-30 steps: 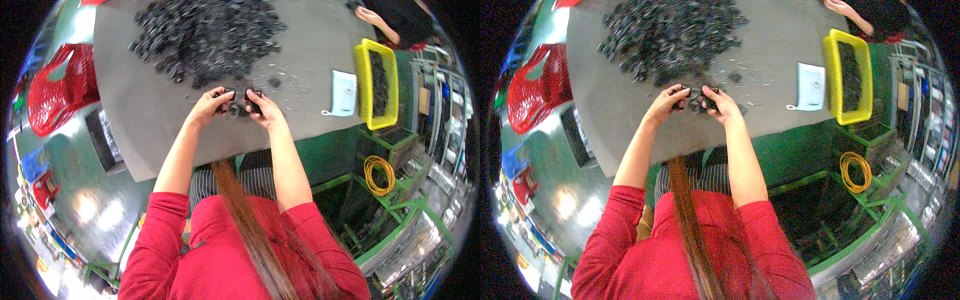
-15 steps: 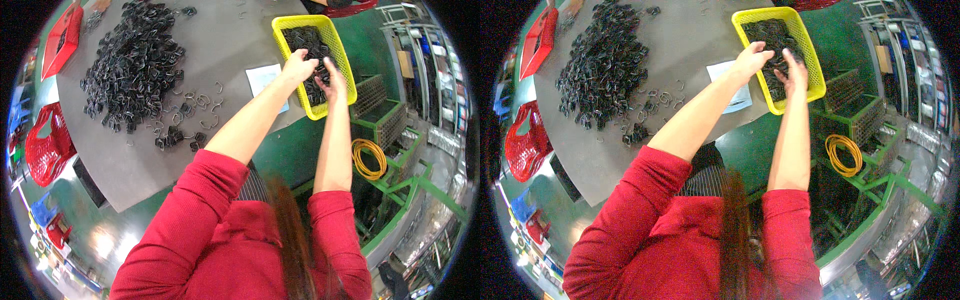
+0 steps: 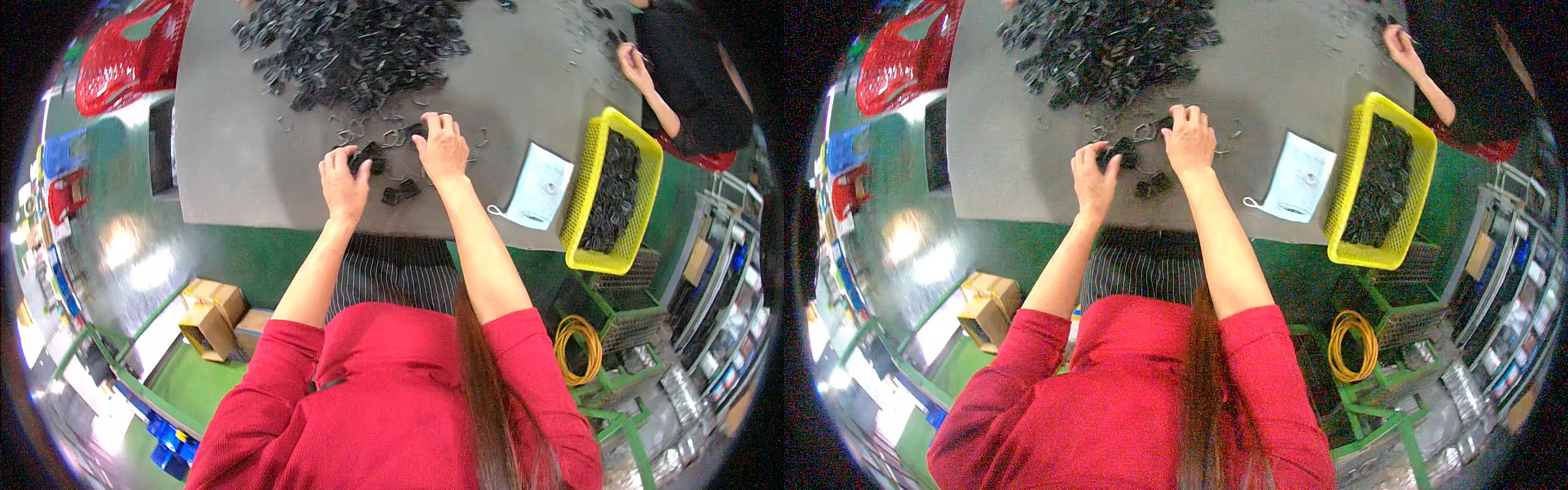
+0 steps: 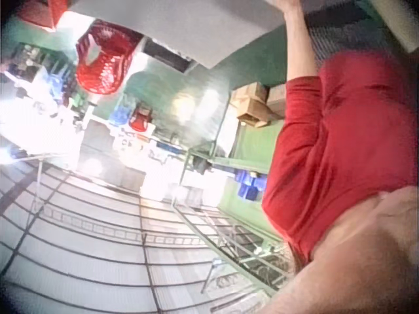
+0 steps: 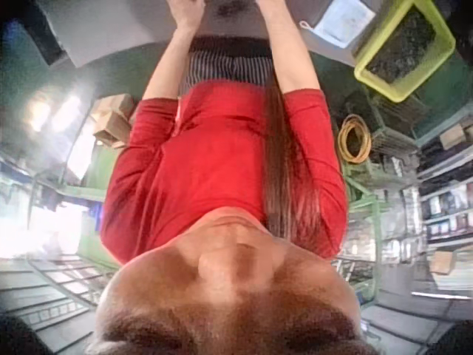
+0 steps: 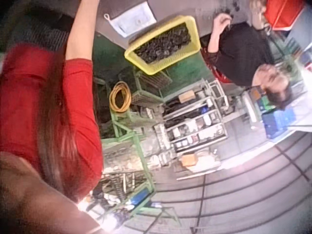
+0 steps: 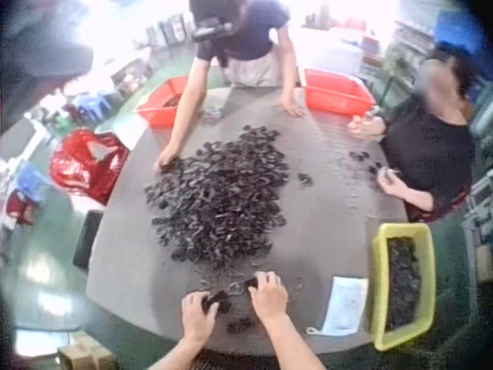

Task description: The person sorts small black plastic fasteners and metal hooks on a table. They pick up the fasteners, separate them from the hooks, and place the fasteners into a red basket. The person also moves a yellow basket and a face mask on the table.

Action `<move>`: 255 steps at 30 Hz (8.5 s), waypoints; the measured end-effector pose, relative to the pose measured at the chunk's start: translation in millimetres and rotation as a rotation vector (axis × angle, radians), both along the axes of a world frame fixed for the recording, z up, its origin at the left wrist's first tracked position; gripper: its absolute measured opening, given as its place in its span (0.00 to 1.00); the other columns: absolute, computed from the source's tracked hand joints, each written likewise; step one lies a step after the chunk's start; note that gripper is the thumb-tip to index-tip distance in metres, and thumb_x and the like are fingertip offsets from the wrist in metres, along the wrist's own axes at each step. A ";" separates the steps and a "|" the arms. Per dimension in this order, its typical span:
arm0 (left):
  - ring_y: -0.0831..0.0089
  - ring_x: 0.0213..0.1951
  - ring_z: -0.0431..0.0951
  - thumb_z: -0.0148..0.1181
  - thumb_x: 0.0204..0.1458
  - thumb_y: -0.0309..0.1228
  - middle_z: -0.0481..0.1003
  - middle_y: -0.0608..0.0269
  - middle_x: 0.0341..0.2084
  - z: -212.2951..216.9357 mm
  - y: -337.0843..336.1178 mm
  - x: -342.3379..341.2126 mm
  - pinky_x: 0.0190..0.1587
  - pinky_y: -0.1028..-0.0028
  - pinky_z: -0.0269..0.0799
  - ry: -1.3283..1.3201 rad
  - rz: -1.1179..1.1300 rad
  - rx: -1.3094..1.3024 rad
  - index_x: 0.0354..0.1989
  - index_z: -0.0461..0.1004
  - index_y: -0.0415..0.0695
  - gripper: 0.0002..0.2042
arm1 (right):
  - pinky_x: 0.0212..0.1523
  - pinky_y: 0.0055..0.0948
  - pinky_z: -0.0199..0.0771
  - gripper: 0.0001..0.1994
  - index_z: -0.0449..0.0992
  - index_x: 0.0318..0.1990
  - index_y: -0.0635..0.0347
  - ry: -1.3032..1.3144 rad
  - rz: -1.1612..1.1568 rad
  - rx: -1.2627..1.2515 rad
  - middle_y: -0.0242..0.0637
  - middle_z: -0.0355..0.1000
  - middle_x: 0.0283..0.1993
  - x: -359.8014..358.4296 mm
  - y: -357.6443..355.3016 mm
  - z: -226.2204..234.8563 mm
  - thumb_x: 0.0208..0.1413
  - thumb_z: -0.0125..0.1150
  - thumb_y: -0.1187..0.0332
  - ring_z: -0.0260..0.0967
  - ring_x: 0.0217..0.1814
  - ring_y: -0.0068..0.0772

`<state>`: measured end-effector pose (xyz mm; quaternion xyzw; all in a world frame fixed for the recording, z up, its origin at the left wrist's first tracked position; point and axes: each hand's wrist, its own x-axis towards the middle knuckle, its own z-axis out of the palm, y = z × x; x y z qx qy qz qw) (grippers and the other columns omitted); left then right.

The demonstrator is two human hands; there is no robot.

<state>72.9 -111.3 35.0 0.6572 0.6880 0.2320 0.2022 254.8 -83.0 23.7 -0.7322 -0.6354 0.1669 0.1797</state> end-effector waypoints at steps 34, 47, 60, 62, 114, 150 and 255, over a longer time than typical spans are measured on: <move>0.74 0.20 0.75 0.56 0.52 0.42 0.74 0.62 0.19 -21.4 8.6 -57.6 0.22 0.74 0.69 -0.441 0.057 -0.507 0.42 0.73 0.46 0.15 | 0.35 0.43 0.72 0.22 0.65 0.38 0.59 0.022 0.100 -0.560 0.46 0.74 0.34 -57.7 -80.0 9.4 0.45 0.64 0.53 0.73 0.37 0.49; 0.85 0.17 0.69 0.55 0.55 0.40 0.74 0.69 0.20 -15.3 31.1 -93.4 0.19 0.83 0.63 -0.747 0.021 -0.571 0.38 0.74 0.40 0.14 | 0.32 0.42 0.71 0.17 0.64 0.38 0.53 0.197 0.115 -0.140 0.38 0.68 0.38 -58.2 -52.1 -11.2 0.46 0.64 0.61 0.71 0.34 0.47; 0.81 0.20 0.71 0.60 0.51 0.42 0.71 0.68 0.21 -20.6 93.0 -148.2 0.19 0.83 0.65 -1.338 0.344 -0.521 0.28 0.71 0.44 0.13 | 0.42 0.41 0.71 0.14 0.72 0.39 0.54 0.030 0.265 -0.404 0.41 0.67 0.43 -141.1 43.3 -6.2 0.45 0.64 0.61 0.71 0.42 0.47; 0.80 0.23 0.72 0.61 0.48 0.45 0.72 0.68 0.21 -23.5 111.5 -142.1 0.23 0.80 0.66 -0.870 0.379 -0.507 0.33 0.72 0.44 0.16 | 0.43 0.38 0.71 0.11 0.75 0.33 0.57 0.186 0.187 -0.508 0.41 0.72 0.39 -133.4 48.5 -1.2 0.43 0.64 0.64 0.72 0.41 0.43; 0.82 0.22 0.67 0.55 0.55 0.36 0.70 0.69 0.28 -14.6 81.7 -176.2 0.18 0.86 0.58 -1.564 0.028 -0.738 0.48 0.68 0.45 0.14 | 0.32 0.32 0.69 0.16 0.71 0.37 0.60 0.444 0.192 -0.416 0.38 0.73 0.31 -150.4 39.8 -15.3 0.46 0.64 0.59 0.72 0.33 0.34; 0.79 0.19 0.70 0.53 0.55 0.33 0.72 0.65 0.24 -5.9 -7.9 -32.7 0.17 0.81 0.63 -0.723 0.359 -0.765 0.42 0.70 0.45 0.09 | 0.40 0.40 0.73 0.14 0.75 0.39 0.53 0.394 0.049 -0.432 0.43 0.71 0.42 -71.3 -42.3 -6.4 0.44 0.62 0.61 0.72 0.39 0.47; 0.73 0.68 0.40 0.46 0.53 0.44 0.48 0.77 0.65 -57.3 -9.4 -208.9 0.65 0.50 0.19 0.554 -0.788 0.196 0.64 0.52 0.64 0.27 | 0.63 0.36 0.50 0.19 0.63 0.56 0.65 0.109 -0.239 0.140 0.47 0.60 0.59 72.0 -72.0 -49.5 0.60 0.45 0.65 0.53 0.65 0.45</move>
